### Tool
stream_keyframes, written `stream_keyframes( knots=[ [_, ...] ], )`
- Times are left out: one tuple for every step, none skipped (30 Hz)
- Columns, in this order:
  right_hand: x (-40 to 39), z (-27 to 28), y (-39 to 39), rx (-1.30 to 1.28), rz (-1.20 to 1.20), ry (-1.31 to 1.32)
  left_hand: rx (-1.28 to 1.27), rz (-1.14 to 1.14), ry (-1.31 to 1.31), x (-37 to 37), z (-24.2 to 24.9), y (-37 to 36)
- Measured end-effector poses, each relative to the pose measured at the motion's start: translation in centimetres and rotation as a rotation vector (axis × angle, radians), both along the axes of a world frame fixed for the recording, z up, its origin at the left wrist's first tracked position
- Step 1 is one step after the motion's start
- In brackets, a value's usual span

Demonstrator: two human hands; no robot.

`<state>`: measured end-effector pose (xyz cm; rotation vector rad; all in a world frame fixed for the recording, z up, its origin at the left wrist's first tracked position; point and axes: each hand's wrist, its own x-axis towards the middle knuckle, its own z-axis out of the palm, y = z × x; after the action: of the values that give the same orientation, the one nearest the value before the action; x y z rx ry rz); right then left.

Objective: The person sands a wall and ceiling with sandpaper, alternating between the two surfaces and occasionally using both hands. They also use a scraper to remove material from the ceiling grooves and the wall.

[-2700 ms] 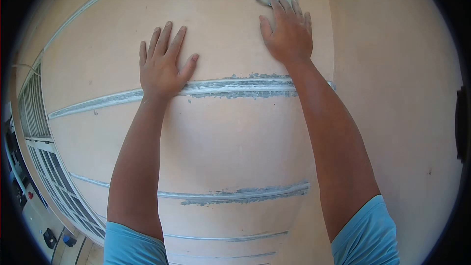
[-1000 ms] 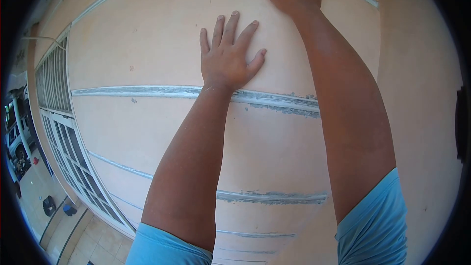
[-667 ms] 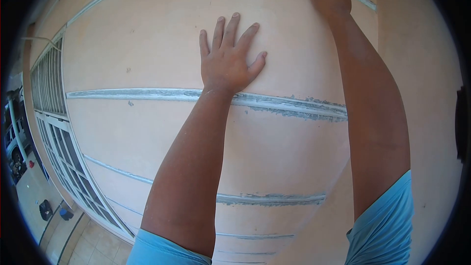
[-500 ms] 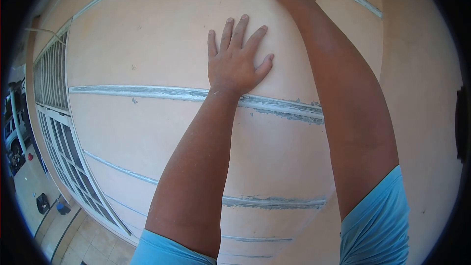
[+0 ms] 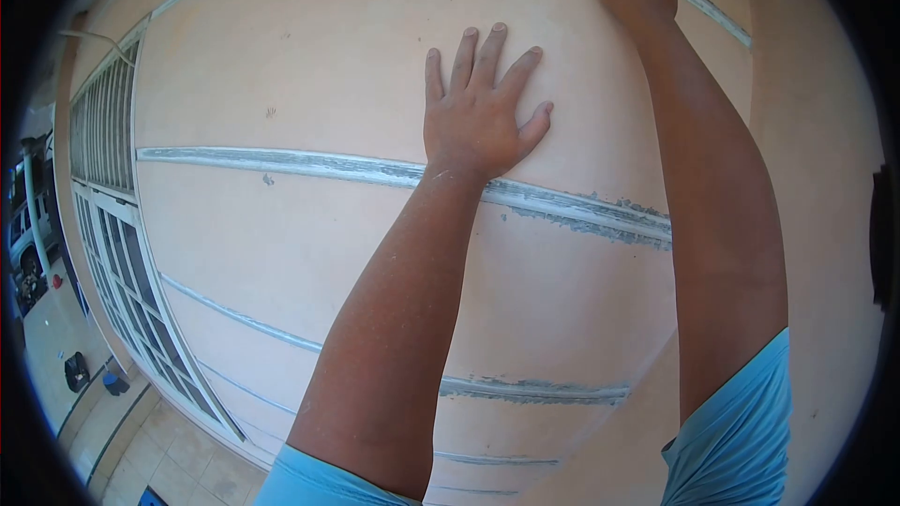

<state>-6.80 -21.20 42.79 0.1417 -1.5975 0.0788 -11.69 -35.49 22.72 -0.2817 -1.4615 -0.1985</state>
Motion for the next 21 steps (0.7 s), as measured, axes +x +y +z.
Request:
stream_keyframes(
  knots=[
    [-0.9, -0.2, -1.6, 0.010, 0.015, 0.003, 0.006, -0.006, -0.001, 0.0, -0.1, -0.1],
    [-2.4, -0.4, -3.5, 0.086, 0.105, 0.153, 0.020, 0.013, 0.010, 0.1, 0.1, -0.2],
    [-2.8, -0.5, -5.7, 0.162, 0.196, 0.304, 0.012, 0.011, -0.063, 0.3, 0.1, -0.2],
    [-2.8, 0.1, -7.8, 0.151, 0.235, 0.229, 0.005, 0.004, -0.141, 0.5, 0.1, -0.2],
    [-2.6, 0.3, -9.8, 0.136, 0.266, 0.146, 0.005, 0.002, -0.146, 0.6, 0.1, -0.2],
    [-2.9, 0.4, -11.5, 0.142, 0.271, 0.142, 0.012, 0.006, -0.149, 0.4, 0.1, -0.2],
    [-3.2, 0.6, -13.1, 0.173, 0.228, 0.147, 0.022, 0.000, -0.135, 0.1, 0.2, -0.1],
    [-3.5, 0.6, -14.2, 0.202, 0.184, 0.151, 0.032, -0.007, -0.121, -0.2, 0.4, -0.2],
    [-2.1, -0.2, -14.4, 0.204, 0.185, 0.139, 0.034, -0.008, -0.133, -0.1, 0.5, -0.3],
    [-0.4, -0.5, -14.1, 0.186, 0.180, 0.000, 0.036, -0.018, -0.121, 0.0, 0.5, -0.3],
    [0.6, -0.8, -13.6, 0.161, 0.172, -0.138, 0.033, -0.030, -0.108, -0.1, 0.4, -0.1],
    [0.2, -0.7, -12.7, 0.158, 0.165, -0.149, 0.031, -0.039, -0.119, -0.1, 0.2, 0.0],
    [-0.2, -0.2, -11.4, 0.219, 0.124, -0.091, 0.024, -0.021, -0.106, 0.0, 0.1, -0.1],
    [-0.4, 0.4, -10.0, 0.281, 0.087, -0.027, 0.019, 0.001, -0.088, 0.1, 0.2, -0.2],
    [-0.5, 1.0, -8.4, 0.317, 0.043, -0.008, 0.017, 0.005, -0.087, -0.1, 0.2, -0.2],
    [-0.6, 1.0, -6.6, 0.333, 0.047, 0.032, 0.011, -0.003, -0.041, -0.3, 0.1, -0.3],
    [-0.8, 0.8, -4.6, 0.350, 0.049, 0.073, 0.005, -0.012, 0.007, -0.5, 0.1, -0.3],
    [-1.7, 0.8, -2.4, 0.359, 0.079, 0.184, -0.003, -0.009, 0.010, -0.4, 0.1, -0.4],
    [-2.8, 0.9, 0.2, 0.366, 0.103, 0.294, 0.000, -0.004, 0.007, -0.4, 0.1, -0.4],
    [-3.7, 2.2, 3.8, 0.292, -0.001, 0.179, 0.001, -0.004, 0.005, -0.3, 0.2, -0.3],
    [-4.5, 3.4, 7.5, 0.216, -0.110, 0.061, -0.012, -0.019, 0.008, -0.2, 0.2, -0.2]
  ],
)
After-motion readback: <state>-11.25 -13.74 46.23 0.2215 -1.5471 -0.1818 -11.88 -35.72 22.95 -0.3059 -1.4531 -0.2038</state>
